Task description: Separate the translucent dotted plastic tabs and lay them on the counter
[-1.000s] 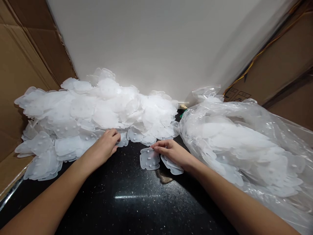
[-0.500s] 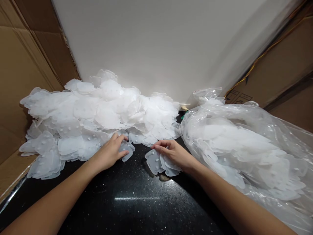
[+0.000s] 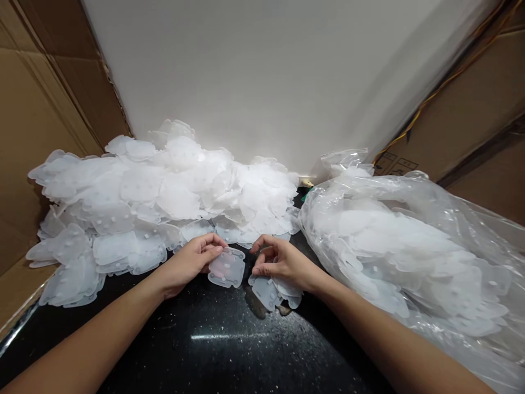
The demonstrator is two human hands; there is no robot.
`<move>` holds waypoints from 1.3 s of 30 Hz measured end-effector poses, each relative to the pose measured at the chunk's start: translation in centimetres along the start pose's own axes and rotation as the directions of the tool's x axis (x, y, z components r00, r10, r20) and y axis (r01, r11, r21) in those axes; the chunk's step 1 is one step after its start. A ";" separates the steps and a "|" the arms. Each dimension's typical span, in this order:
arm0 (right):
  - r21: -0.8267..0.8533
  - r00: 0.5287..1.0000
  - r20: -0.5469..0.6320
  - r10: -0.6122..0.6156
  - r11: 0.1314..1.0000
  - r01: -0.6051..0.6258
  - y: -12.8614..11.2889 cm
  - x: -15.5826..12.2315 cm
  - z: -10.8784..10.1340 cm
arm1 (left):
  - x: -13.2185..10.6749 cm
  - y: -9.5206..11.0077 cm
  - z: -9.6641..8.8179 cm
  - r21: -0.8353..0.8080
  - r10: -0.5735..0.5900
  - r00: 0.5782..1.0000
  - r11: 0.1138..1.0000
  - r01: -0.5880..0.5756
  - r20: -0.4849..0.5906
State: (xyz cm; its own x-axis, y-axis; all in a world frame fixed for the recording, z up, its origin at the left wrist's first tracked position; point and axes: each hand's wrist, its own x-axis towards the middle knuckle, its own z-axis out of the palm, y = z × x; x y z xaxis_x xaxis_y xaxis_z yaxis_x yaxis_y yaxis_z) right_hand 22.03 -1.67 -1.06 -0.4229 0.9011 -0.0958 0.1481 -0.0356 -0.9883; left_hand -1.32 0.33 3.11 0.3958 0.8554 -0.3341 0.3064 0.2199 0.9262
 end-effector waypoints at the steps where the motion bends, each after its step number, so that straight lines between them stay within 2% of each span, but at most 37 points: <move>1: -0.083 1.000 -0.004 -0.014 0.996 0.013 -0.1 -0.1 0.1 | 0.0 -0.1 0.1 -0.033 -0.024 1.000 0.999 0.024 0.007; 5: -0.417 0.990 0.021 -0.137 0.899 0.133 -0.6 -0.5 0.5 | 0.0 -0.1 0.2 -0.154 -0.068 0.997 0.985 0.073 0.036; 9: -0.597 0.966 0.053 -0.253 0.767 0.233 -0.5 -0.5 0.9 | 0.0 -0.2 0.2 -0.206 -0.053 0.997 0.977 0.063 0.053; 13: -0.688 0.952 0.093 -0.293 0.672 0.274 -0.3 -0.5 1.0 | 0.0 -0.4 0.2 -0.201 -0.040 0.996 0.978 0.056 0.083; 19: -0.758 0.914 0.165 -0.370 0.545 0.358 -0.3 -0.7 0.9 | 0.1 -0.6 0.0 -0.184 -0.053 0.996 0.981 0.066 0.074; 23: -0.772 0.889 0.187 -0.419 0.497 0.396 0.1 -0.7 0.8 | 0.0 -0.4 0.1 -0.202 -0.056 0.996 0.977 0.068 0.063; 27: -0.719 0.873 0.162 -0.460 0.551 0.423 -0.1 -0.7 0.9 | 0.1 -0.5 0.1 -0.192 -0.044 0.995 0.980 0.061 0.091; 29: -0.625 0.880 0.097 -0.465 0.660 0.418 -0.5 -0.8 1.0 | 0.3 -0.7 0.0 -0.065 0.019 0.998 0.998 -0.016 0.054; 30: -0.541 0.897 0.048 -0.439 0.744 0.393 -0.8 -0.8 1.0 | 0.5 -0.9 -0.1 0.057 0.096 0.995 0.994 -0.096 0.003; 31: -0.430 0.926 0.002 -0.378 0.836 0.342 -1.0 -0.7 1.1 | 0.7 -1.1 -0.2 0.209 0.204 0.978 0.960 -0.189 -0.052; 32: -0.306 0.957 -0.035 -0.286 0.915 0.263 -1.1 -0.7 1.0 | 1.0 -1.3 -0.3 0.371 0.327 0.941 0.888 -0.273 -0.089; 34: -0.108 0.996 -0.059 -0.073 0.992 0.066 -1.0 -0.5 0.9 | 1.7 -1.7 -0.5 0.619 0.515 0.854 0.696 -0.364 -0.077; 35: -0.054 0.998 -0.058 0.014 0.998 -0.017 -0.8 -0.4 0.7 | 2.1 -1.9 -0.6 0.689 0.556 0.830 0.619 -0.377 -0.045; 36: -0.029 0.996 -0.057 0.072 0.997 -0.074 -0.5 -0.2 0.5 | 2.5 -2.1 -0.7 0.731 0.566 0.824 0.567 -0.380 -0.010; 39: -0.035 0.992 -0.057 0.116 0.992 -0.118 0.3 0.0 -0.1 | 3.4 -2.5 -0.8 0.802 0.537 0.841 0.473 -0.364 0.065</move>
State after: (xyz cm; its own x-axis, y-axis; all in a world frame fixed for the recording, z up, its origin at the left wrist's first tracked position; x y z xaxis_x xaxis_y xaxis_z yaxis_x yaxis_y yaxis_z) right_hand 22.11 -1.62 -1.35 -0.3509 0.9142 -0.2029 0.2278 -0.1268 -0.9654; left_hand -1.38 3.07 -0.20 0.5535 0.8072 0.2051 0.6954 -0.5834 0.4195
